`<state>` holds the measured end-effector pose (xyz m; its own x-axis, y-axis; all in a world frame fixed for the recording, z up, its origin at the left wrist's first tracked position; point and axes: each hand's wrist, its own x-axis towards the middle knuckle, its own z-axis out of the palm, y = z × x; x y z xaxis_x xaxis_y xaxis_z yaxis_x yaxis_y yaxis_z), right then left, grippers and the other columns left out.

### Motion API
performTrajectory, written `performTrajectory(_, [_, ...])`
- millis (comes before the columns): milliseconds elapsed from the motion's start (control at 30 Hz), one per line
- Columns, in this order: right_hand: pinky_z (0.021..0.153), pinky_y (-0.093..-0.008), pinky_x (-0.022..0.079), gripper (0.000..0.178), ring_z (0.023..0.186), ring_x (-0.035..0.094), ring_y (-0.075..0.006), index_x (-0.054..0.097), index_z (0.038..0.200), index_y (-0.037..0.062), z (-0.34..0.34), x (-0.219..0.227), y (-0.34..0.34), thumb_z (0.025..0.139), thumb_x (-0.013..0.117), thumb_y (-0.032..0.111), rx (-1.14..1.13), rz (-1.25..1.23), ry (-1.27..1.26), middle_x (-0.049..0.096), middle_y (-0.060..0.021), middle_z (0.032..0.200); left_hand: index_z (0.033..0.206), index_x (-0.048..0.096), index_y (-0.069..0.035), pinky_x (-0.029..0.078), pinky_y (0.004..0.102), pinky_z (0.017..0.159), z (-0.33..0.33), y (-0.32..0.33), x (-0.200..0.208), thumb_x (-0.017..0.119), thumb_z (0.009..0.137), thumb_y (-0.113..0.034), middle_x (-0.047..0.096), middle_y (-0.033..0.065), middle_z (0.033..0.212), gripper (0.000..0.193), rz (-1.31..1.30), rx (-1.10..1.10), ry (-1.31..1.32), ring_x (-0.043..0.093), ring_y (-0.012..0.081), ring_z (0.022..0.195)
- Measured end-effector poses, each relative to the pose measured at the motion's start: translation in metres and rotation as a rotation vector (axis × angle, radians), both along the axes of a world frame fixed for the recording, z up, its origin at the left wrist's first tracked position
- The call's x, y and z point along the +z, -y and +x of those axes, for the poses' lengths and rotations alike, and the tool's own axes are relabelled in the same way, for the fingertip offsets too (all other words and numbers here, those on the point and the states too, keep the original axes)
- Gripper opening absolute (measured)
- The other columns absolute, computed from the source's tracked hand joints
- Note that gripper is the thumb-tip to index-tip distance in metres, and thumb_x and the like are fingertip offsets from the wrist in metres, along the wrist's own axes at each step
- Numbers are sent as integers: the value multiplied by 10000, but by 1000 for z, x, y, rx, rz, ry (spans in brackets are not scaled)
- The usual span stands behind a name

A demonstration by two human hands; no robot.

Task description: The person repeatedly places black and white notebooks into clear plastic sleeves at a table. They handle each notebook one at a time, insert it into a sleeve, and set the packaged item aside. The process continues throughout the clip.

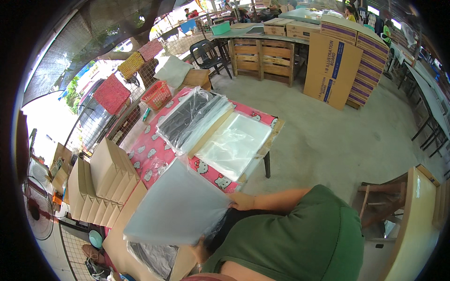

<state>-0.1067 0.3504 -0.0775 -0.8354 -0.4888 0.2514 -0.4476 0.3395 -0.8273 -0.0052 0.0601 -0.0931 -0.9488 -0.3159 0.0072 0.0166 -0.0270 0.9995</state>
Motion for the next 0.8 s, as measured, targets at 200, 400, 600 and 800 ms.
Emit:
performTrajectory(200, [800, -445, 446, 457, 949, 550, -415, 433, 1199, 29, -4, -25, 3, 788, 622, 95, -73, -15, 77, 586, -227, 990, 937, 608, 73, 452, 293, 783, -1, -11, 25, 672, 726, 32, 646, 85, 923, 225, 6, 43, 96, 594, 173, 825])
performTrajectory(400, [763, -470, 452, 458, 900, 564, -419, 436, 1196, 34, -5, -41, 9, 796, 628, 147, -149, -31, -8, 594, -230, 948, 965, 593, 69, 446, 317, 791, 0, -3, 8, 683, 737, -19, 634, 116, 962, 260, -93, 25, 78, 583, 202, 863])
performTrajectory(600, [802, -453, 448, 534, 929, 556, -418, 390, 1247, 41, -8, -43, 7, 786, 635, 152, -142, -4, -63, 580, -242, 979, 938, 614, 76, 450, 291, 792, -2, -10, 7, 679, 733, 33, 653, 92, 921, 219, -101, 74, 43, 593, 166, 841])
performTrajectory(800, [829, -453, 445, 554, 966, 549, -412, 382, 1278, 37, -6, -38, 11, 800, 623, 178, -168, -20, -101, 572, -239, 1032, 973, 592, 77, 450, 309, 815, 3, -7, 16, 697, 736, -2, 642, 111, 955, 271, -134, 76, 29, 584, 186, 870])
